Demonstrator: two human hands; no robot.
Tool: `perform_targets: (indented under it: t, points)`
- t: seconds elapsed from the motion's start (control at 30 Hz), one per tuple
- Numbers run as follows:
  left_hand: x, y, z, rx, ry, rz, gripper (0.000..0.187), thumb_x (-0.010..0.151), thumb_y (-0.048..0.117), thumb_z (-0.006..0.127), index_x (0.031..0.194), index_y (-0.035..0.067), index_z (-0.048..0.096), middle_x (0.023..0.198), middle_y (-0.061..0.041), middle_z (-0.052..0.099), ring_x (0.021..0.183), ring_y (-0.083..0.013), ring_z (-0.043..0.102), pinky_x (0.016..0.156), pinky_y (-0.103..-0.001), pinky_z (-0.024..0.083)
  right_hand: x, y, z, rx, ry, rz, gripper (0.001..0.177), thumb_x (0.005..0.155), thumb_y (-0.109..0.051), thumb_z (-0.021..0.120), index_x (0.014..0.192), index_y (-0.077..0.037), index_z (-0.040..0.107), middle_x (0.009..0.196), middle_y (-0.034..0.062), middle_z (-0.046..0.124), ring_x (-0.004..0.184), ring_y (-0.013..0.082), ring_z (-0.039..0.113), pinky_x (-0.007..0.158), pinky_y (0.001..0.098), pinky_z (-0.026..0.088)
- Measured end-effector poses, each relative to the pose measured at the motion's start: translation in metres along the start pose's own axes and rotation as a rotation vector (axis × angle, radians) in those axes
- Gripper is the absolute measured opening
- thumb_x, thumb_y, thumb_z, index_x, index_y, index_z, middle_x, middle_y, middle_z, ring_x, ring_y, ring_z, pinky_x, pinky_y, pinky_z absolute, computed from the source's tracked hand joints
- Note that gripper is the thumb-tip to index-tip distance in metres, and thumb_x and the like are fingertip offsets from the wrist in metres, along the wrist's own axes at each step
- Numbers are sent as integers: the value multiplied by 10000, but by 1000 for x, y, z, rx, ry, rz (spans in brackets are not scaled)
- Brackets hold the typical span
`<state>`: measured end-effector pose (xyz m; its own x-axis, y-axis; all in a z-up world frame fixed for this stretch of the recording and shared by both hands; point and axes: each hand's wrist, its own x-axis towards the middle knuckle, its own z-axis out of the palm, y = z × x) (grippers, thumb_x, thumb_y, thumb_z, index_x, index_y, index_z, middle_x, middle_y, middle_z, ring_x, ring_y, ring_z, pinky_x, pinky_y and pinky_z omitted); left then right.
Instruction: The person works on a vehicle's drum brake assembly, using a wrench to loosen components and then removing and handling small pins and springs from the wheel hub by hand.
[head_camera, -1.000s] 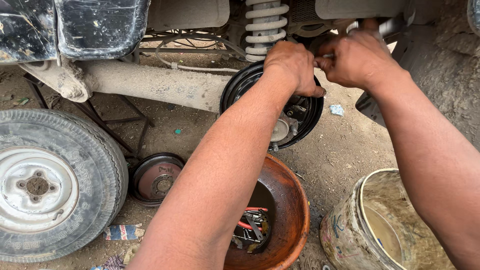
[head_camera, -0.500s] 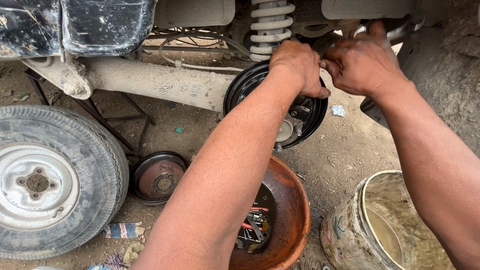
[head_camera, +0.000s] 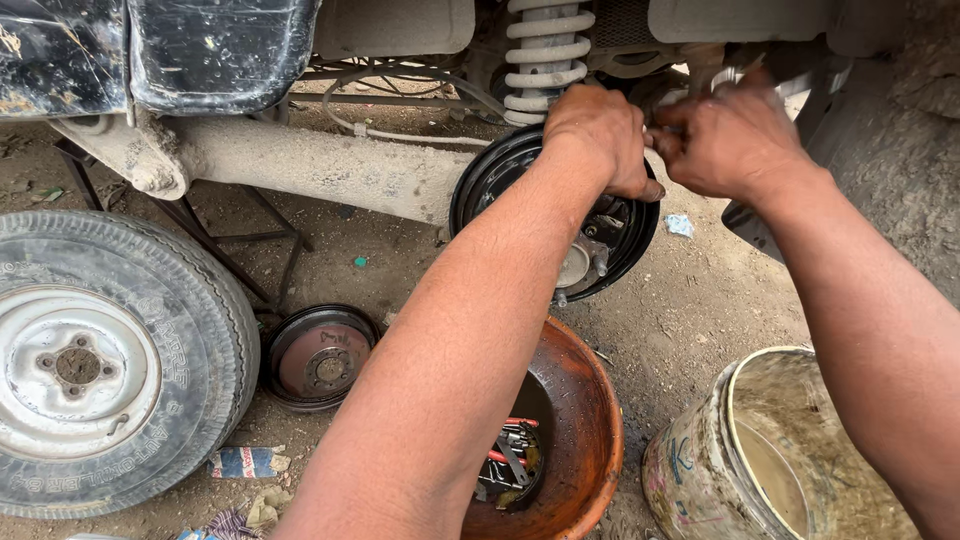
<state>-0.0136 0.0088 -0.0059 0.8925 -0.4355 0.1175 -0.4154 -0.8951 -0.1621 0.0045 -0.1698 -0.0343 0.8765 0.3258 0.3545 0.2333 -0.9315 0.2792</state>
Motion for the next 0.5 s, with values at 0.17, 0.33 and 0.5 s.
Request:
perform_targets:
  t: [0.17, 0.33, 0.5]
  points:
    - [1, -3, 1, 10, 23, 9, 838, 732, 859, 671, 1132, 125, 736, 958, -46, 737, 826, -216, 730, 716, -368, 622, 5, -4, -4, -104, 34, -51, 315, 1030, -442, 600, 1202, -239, 769, 1013, 68, 792, 1046, 258, 683, 1179, 536, 340]
    - [1, -2, 2, 44, -30, 12, 858, 810, 879, 578, 1107, 93, 753, 946, -65, 749, 806, -205, 750, 717, -352, 638, -8, 2, 15, 279, -105, 173, 352, 1062, -445, 570, 1296, -230, 722, 1165, 81, 766, 1037, 291, 704, 1015, 498, 526]
    - [-2, -4, 1, 30, -4, -7, 894, 790, 890, 595, 1103, 65, 742, 950, -82, 734, 809, -207, 744, 724, -344, 630, -11, -4, 67, 704, -433, 100, 357, 999, -233, 603, 1332, -129, 681, 1220, 126, 740, 1139, 270, 714, 1046, 412, 539]
